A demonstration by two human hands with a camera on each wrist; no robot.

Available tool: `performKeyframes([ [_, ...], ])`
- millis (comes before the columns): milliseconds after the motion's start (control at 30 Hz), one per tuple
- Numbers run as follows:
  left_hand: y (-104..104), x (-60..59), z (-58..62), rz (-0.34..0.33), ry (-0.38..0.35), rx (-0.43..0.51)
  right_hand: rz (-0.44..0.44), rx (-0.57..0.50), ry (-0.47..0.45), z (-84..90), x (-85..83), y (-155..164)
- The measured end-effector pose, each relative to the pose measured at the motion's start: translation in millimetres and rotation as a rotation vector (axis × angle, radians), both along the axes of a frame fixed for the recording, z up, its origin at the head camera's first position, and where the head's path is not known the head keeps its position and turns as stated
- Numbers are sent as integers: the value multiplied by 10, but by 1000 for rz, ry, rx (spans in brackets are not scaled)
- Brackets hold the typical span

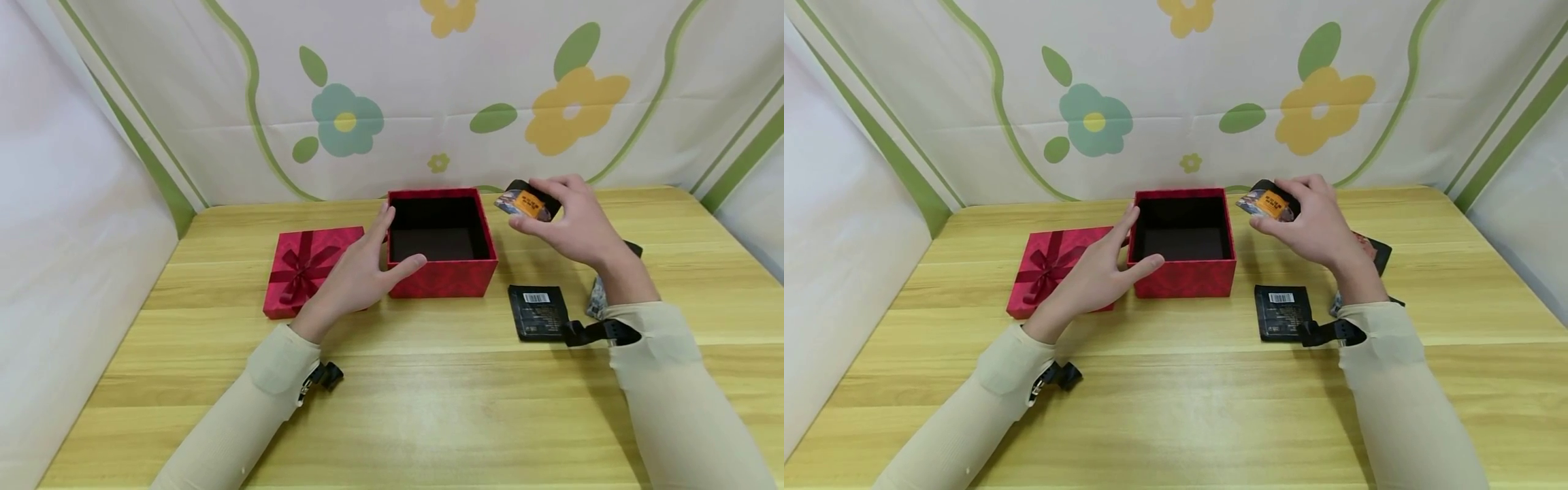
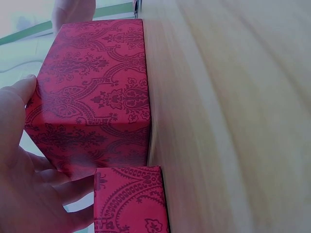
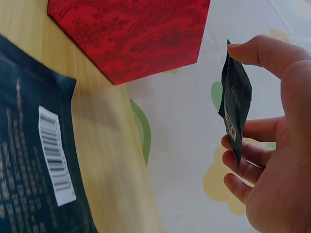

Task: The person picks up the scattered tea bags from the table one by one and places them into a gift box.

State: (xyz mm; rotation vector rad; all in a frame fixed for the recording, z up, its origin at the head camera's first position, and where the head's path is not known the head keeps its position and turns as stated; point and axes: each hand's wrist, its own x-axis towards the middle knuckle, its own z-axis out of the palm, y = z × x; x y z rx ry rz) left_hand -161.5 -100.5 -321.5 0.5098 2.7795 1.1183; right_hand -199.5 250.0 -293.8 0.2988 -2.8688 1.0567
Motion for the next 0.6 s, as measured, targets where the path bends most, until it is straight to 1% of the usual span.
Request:
performKeyframes([
  [267,-10,-7,-6,-5,1,-1,9,-13,44,46,35,-84],
  [600,-37,-8,-8,3,5,-10,26,-36,48,96,57,-201],
])
